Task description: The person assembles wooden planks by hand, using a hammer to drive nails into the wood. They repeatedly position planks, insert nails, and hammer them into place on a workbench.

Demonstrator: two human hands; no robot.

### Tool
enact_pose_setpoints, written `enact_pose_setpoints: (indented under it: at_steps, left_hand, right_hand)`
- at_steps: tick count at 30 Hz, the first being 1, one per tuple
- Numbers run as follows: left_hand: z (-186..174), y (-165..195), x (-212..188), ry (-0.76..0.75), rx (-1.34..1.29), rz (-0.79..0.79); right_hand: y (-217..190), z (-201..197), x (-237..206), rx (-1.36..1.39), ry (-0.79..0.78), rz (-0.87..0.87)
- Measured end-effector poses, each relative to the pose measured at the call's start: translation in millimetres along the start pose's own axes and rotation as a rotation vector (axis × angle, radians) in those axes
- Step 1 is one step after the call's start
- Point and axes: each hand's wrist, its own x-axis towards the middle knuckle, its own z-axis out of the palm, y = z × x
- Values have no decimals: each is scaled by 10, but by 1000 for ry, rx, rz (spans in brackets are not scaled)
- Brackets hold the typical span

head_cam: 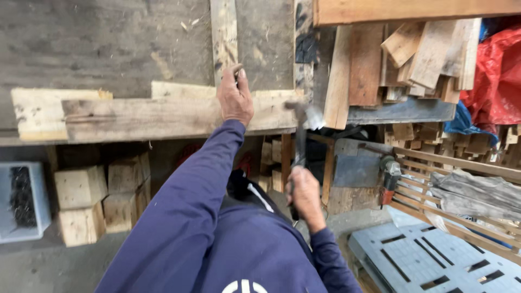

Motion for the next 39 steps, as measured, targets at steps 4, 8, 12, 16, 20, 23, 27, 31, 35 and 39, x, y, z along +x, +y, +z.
enact_pose_setpoints:
  at_steps: [4,8,12,16,20,23,27,31,35,39]
  left_hand:
    - [2,56,-14,8,-45,-79]
    - [7,70,19,5,-80,-111]
    - [-72,35,62,29,-87,-109]
    - [-199,62,68,92,-68,-6]
    - [-218,137,61,55,-100,-63]
    - [-220,177,88,48,-105,-51]
    - [-287,178,198,18,-129,-84]
    - [-454,148,340,-11,-45,-63]
    - [-568,131,518,-43,-158,-133]
    - [-696,101,622,-74,-226,-130]
  right_hand:
    - [-241,-724,-105,738,-226,-411]
    - [-839,-1287,-159,496,-159,-1266]
    - [-539,-480,-40,210,6,-1093]
    - [153,192,-56,-124,-26,87]
    - [200,-15,-219,266,31,-267]
    - [34,-29,-267,505,21,-570]
    - [18,329,-103,415,-9,-552]
    - [102,601,-82,30,-17,39]
    - [202,818,-137,128,120,-87]
    - [60,1040,-132,125,96,8]
